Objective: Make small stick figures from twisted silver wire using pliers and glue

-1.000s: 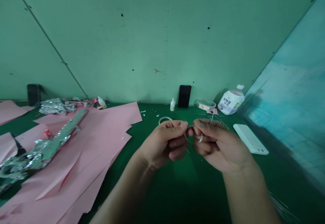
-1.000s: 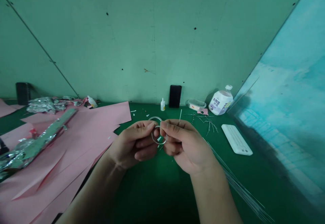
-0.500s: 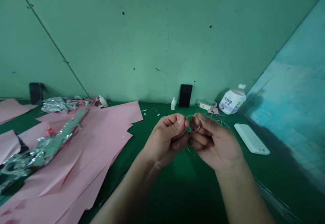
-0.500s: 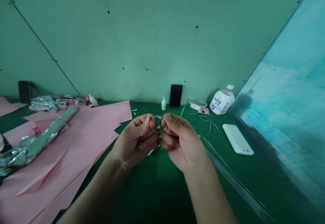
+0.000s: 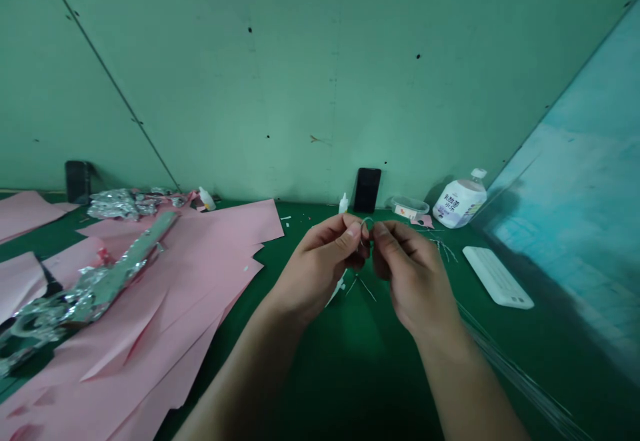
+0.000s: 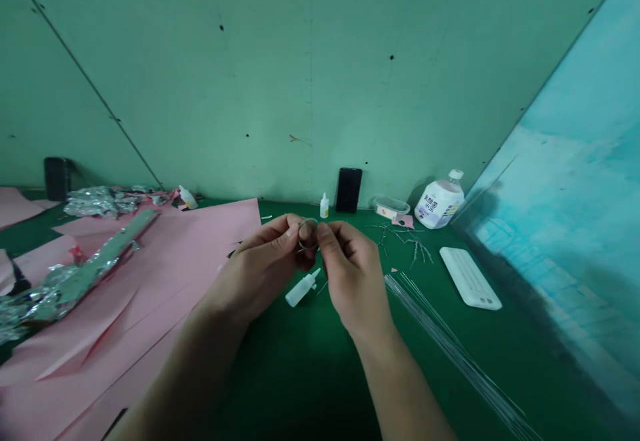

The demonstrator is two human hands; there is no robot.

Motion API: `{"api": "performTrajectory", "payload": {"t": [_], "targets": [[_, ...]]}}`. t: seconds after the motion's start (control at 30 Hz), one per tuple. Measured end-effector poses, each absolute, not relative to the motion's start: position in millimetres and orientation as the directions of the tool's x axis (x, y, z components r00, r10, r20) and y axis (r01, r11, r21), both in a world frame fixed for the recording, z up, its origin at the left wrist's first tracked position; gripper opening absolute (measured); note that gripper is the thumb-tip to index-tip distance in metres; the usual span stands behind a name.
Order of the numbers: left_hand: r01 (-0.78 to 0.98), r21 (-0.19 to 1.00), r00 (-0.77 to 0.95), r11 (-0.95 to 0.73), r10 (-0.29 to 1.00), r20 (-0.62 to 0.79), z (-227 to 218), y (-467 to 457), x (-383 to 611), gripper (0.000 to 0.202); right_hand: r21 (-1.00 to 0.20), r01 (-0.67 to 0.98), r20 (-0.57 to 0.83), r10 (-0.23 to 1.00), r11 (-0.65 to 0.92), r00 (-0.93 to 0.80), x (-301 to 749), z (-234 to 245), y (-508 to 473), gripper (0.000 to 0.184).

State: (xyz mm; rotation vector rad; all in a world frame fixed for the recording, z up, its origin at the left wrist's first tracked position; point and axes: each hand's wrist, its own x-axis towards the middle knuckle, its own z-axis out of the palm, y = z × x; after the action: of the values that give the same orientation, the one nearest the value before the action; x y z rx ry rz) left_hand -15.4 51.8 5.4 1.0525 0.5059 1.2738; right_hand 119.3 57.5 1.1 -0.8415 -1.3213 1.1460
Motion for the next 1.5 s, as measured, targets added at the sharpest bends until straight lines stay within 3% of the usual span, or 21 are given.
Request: {"api": "performTrajectory", "payload": {"t": [0.1, 0.17, 0.33, 0.4, 0.5, 0.57, 0.7, 0.87, 1.0, 1.23, 1.5], "targets": [[-0.365, 0.925, 0.223, -0.106, 0.955, 0.197, 8, 53, -19, 0.02, -0.898, 0.141, 0.404, 0.909, 0.416, -0.106, 125, 4, 56, 0.025], [-0.295, 0.947, 0.189, -0.124, 0.965, 0.185, 9, 53, -19, 0.022, -0.853, 0.251, 0.455, 0.887, 0.458, -0.074, 125, 4, 55, 0.024], [-0.326, 0.938, 0.154, -0.114, 0.973, 0.172, 5, 53, -7, 0.024, -0.806, 0.336, 0.544, 0.833, 0.488, 0.095, 120, 0, 53, 0.024], [-0.297, 0.941, 0.112, -0.161, 0.973, 0.201, 3, 53, -5, 0.025, -0.811, 0.367, 0.504, 0.863, 0.456, 0.042, 121, -1, 55, 0.025], [-0.095, 0.952, 0.004, -0.29, 0.956, 0.292, -1, 56, -8, 0.027, -0.797, 0.433, 0.438, 0.897, 0.42, -0.062, 126, 0, 58, 0.03], [0.034, 0.932, -0.053, -0.36, 0.931, 0.362, -2, 57, -11, 0.027, -0.743, 0.495, 0.469, 0.878, 0.451, -0.096, 130, 2, 58, 0.038], [0.118, 0.896, -0.071, -0.428, 0.896, 0.438, -3, 57, -14, 0.026, -0.612, 0.593, 0.554, 0.819, 0.523, -0.151, 135, 6, 54, 0.039], [0.314, 0.77, -0.01, -0.556, 0.809, 0.588, 0, 56, -12, 0.02, -0.551, 0.626, 0.577, 0.794, 0.552, -0.192, 136, 6, 50, 0.038], [0.358, 0.711, 0.063, -0.605, 0.775, 0.629, 3, 54, -11, 0.02, -0.537, 0.623, 0.588, 0.782, 0.568, -0.207, 138, 5, 51, 0.038], [0.325, 0.775, 0.041, -0.542, 0.827, 0.561, 2, 53, -11, 0.021, -0.608, 0.569, 0.555, 0.809, 0.554, -0.194, 137, 5, 54, 0.043], [0.17, 0.899, 0.018, -0.404, 0.913, 0.407, 0, 54, -8, 0.027, -0.679, 0.489, 0.603, 0.796, 0.547, -0.053, 129, 4, 53, 0.026]]}}
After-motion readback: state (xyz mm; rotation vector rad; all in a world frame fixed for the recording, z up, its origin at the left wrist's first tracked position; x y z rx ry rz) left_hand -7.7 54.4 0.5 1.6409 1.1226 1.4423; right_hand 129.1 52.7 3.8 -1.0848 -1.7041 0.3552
